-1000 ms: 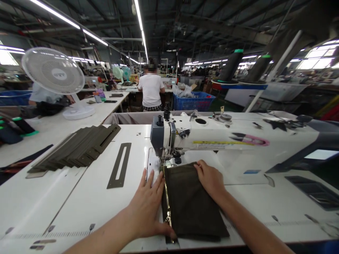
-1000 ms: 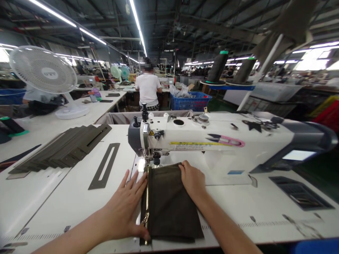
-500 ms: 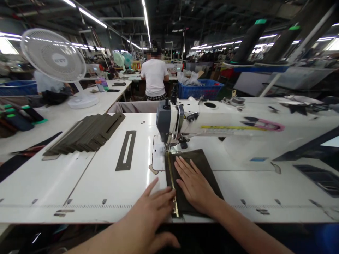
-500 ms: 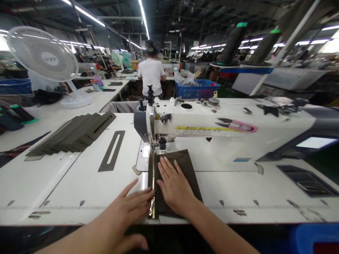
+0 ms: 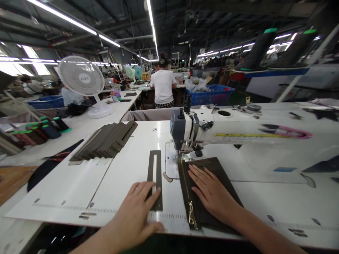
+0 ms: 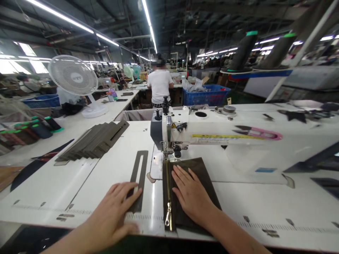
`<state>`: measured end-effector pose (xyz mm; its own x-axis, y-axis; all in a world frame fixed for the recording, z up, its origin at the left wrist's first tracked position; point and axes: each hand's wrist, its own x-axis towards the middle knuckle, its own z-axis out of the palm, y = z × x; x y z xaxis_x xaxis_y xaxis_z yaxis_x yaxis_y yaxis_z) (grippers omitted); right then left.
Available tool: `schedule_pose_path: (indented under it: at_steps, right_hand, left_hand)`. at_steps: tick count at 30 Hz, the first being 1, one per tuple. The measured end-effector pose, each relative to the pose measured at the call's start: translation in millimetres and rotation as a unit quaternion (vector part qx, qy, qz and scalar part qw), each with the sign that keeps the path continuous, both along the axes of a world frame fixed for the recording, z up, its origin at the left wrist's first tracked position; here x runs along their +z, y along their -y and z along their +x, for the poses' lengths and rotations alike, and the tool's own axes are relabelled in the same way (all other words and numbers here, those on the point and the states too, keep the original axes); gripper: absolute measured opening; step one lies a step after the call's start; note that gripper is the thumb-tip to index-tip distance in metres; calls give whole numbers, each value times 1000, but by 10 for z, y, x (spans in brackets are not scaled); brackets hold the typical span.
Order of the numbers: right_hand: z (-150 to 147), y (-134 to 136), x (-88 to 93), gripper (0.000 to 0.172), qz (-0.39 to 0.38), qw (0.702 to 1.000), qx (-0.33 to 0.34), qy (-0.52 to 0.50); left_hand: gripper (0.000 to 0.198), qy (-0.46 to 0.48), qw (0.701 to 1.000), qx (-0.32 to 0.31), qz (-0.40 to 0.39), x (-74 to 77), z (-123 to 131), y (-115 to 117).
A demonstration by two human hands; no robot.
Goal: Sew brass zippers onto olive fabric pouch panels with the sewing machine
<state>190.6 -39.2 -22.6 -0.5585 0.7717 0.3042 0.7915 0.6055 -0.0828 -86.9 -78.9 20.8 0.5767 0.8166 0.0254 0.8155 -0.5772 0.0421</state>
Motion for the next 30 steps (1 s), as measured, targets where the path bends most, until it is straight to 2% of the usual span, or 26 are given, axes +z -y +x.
schedule_pose_path:
  at_steps: [3, 5, 8, 11, 14, 18, 21, 24, 26, 28, 30]
  right_hand:
    - [-42, -30, 30, 42, 1, 1000, -6, -3]
    - [-66, -42, 46, 46, 0, 1000, 9, 0]
    - [-80, -49, 66, 50, -14, 1000, 20, -4]
    - [-81, -54, 91, 51, -30, 999, 12, -19]
    - [-85, -66, 113, 51, -43, 999, 8, -23]
    - [-92, -72, 127, 53, -60, 998, 10, -17]
    - [-94, -23, 130, 53, -64, 998, 3, -21]
    - [-93, 77, 130, 53, -66, 998, 1, -19]
    - [-91, 139, 130, 53, -65, 998, 2, -16]
    - [-90, 178, 127, 54, -59, 998, 1, -16]
    - [-90, 189, 122, 55, -51, 998, 3, -19]
  left_hand:
    - [96, 8, 999, -32, 16, 9, 90, 187]
    - [103, -2, 998, -50, 31, 43, 95, 202]
    - [87, -24, 995, -87, 31, 122, 68, 154]
    - [73, -6, 995, -98, 22, 148, 58, 76]
    - [62, 49, 994, -89, 38, 53, 93, -99]
    - [37, 112, 988, -60, 87, -116, 161, -489]
    - [32, 149, 983, -37, 104, -126, 174, -685]
    - [31, 200, 969, -25, 144, -67, 209, -650]
    - [30, 227, 954, -50, 191, -50, 304, -547]
    - [32, 215, 948, -91, 215, -70, 463, -455]
    - [31, 163, 958, -115, 206, -117, 643, -412]
